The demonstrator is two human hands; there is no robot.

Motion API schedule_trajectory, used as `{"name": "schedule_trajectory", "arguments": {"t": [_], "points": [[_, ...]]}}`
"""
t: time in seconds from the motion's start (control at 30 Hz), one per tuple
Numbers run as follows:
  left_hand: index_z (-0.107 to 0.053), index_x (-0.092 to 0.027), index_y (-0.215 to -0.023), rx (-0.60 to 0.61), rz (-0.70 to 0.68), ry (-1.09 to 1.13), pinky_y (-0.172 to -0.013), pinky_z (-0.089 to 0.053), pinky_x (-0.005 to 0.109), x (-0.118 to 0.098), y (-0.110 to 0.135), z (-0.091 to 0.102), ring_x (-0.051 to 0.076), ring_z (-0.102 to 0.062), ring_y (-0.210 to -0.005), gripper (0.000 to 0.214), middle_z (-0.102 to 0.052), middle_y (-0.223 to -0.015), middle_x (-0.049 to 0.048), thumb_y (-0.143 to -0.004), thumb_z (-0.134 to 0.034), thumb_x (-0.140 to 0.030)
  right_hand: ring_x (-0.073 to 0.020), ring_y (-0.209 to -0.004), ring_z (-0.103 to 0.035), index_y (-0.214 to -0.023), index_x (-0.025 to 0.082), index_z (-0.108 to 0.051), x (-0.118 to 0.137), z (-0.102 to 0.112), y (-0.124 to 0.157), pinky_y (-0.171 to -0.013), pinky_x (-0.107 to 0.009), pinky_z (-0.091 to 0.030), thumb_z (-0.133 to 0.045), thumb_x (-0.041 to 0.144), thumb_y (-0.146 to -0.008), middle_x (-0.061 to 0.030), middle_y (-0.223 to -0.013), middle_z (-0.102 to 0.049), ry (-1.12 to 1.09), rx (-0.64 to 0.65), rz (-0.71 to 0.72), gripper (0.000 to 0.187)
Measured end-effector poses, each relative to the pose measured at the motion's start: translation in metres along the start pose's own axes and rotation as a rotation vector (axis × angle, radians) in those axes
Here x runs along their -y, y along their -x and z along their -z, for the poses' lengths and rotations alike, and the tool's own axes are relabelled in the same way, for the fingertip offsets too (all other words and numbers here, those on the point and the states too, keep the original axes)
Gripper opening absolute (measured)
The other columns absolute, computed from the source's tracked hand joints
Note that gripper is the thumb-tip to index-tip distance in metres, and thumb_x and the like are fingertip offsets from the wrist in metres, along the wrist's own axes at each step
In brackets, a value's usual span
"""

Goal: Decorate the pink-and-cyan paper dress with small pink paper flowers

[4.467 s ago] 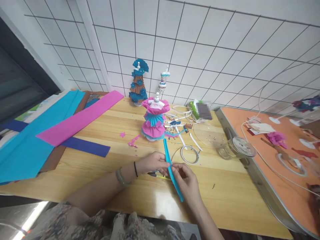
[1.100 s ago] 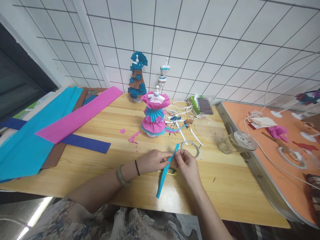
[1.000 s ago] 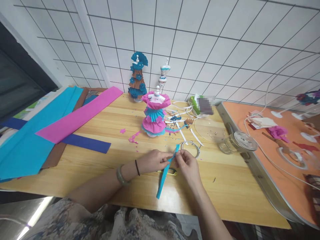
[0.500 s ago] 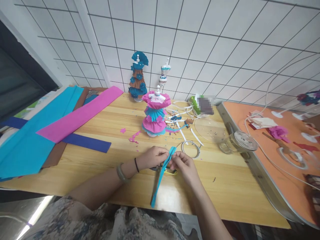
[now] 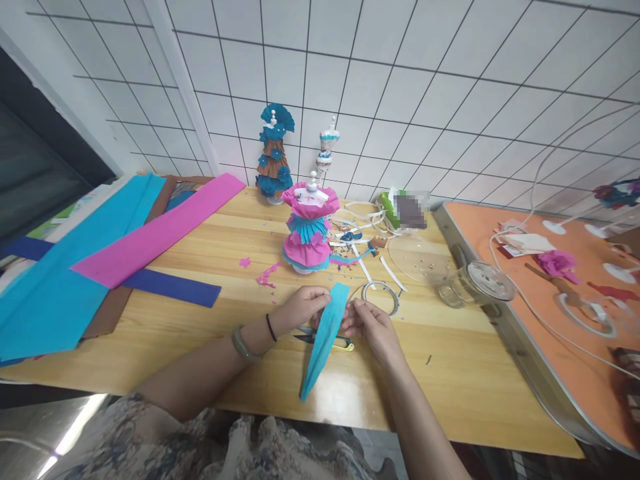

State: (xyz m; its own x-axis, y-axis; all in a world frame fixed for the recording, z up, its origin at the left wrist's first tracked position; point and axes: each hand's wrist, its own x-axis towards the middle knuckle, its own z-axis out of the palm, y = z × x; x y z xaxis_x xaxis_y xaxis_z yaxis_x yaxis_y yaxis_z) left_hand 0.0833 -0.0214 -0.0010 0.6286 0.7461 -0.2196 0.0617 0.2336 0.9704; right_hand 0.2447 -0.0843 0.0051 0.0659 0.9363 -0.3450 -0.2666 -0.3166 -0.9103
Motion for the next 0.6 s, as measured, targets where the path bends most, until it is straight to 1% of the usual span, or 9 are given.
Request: {"name": "schedule_trajectory", "arguments": {"t": [0.1,0.17,0.27,0.37,0.43,0.53,0.6], "points": [[-0.049,-0.014,-0.069,0.025,0.005,-0.022,-0.041,-0.038,0.018,0.0,0.001,-0.001,0.007,-0.049,-0.042,0.031,-0.051,-0.053,-0.0035,-0.076,-0.051,-0.045,-0.0114,-0.05,-0.058,-0.077,0.015,-0.06,0.0,-0.003,-0.002,-0.046,-0.021,-0.046,-0.06,0.053,-0.07,-0.0028,-0.06,-0.062,0.042,0.014,0.024,0.039],[-0.05,-0.014,-0.073,0.05,-0.004,-0.023,-0.041,-0.039,0.017,0.001,0.001,-0.002,0.007,-0.049,-0.041,0.032,-0.051,-0.053,-0.0036,-0.075,-0.052,-0.046,-0.0101,-0.048,-0.055,-0.082,0.015,-0.061,0.0,-0.006,-0.003,-0.044,-0.02,-0.044,-0.064,0.05,-0.069,-0.0007,-0.058,-0.061,0.089,0.028,0.052,0.037],[-0.051,-0.013,-0.075,0.102,-0.011,0.002,-0.041,-0.038,0.017,0.004,0.002,-0.002,0.006,-0.048,-0.041,0.033,-0.052,-0.053,-0.0041,-0.073,-0.057,-0.045,-0.0069,-0.042,-0.048,-0.087,0.017,-0.06,-0.001,-0.009,-0.005,-0.039,-0.017,-0.037,-0.071,0.042,-0.063,0.0028,-0.058,-0.059,0.09,0.031,0.082,0.036],[-0.051,-0.012,-0.075,0.119,-0.007,0.062,-0.043,-0.037,0.016,0.004,0.002,-0.002,0.005,-0.047,-0.044,0.034,-0.053,-0.054,-0.0046,-0.068,-0.063,-0.043,-0.0049,-0.039,-0.041,-0.078,0.017,-0.06,-0.002,-0.008,-0.006,-0.038,-0.017,-0.033,-0.072,0.038,-0.063,0.0053,-0.053,-0.053,0.063,0.017,0.1,0.029],[-0.052,-0.012,-0.077,0.121,-0.007,0.106,-0.048,-0.038,0.017,0.004,0.0,-0.001,0.005,-0.05,-0.049,0.035,-0.057,-0.059,-0.0032,-0.065,-0.068,-0.041,-0.0045,-0.038,-0.039,-0.072,0.016,-0.058,-0.004,-0.006,-0.007,-0.039,-0.017,-0.031,-0.072,0.037,-0.063,0.0062,-0.05,-0.05,0.053,0.002,0.123,0.026],[-0.054,-0.011,-0.082,0.154,0.003,0.152,-0.056,-0.042,0.019,0.004,-0.002,0.0,0.008,-0.055,-0.057,0.04,-0.062,-0.066,0.0002,-0.058,-0.074,-0.037,-0.0043,-0.038,-0.037,-0.068,0.017,-0.055,-0.008,-0.003,-0.009,-0.039,-0.018,-0.03,-0.072,0.036,-0.064,0.0073,-0.047,-0.047,0.027,-0.036,0.168,0.025],[-0.055,-0.011,-0.084,0.17,0.013,0.168,-0.059,-0.043,0.021,0.005,-0.003,0.0,0.009,-0.057,-0.06,0.043,-0.063,-0.068,0.0014,-0.055,-0.076,-0.034,-0.004,-0.038,-0.036,-0.067,0.017,-0.054,-0.01,-0.004,-0.009,-0.039,-0.017,-0.029,-0.071,0.036,-0.065,0.0078,-0.048,-0.046,0.01,-0.056,0.188,0.026]]}}
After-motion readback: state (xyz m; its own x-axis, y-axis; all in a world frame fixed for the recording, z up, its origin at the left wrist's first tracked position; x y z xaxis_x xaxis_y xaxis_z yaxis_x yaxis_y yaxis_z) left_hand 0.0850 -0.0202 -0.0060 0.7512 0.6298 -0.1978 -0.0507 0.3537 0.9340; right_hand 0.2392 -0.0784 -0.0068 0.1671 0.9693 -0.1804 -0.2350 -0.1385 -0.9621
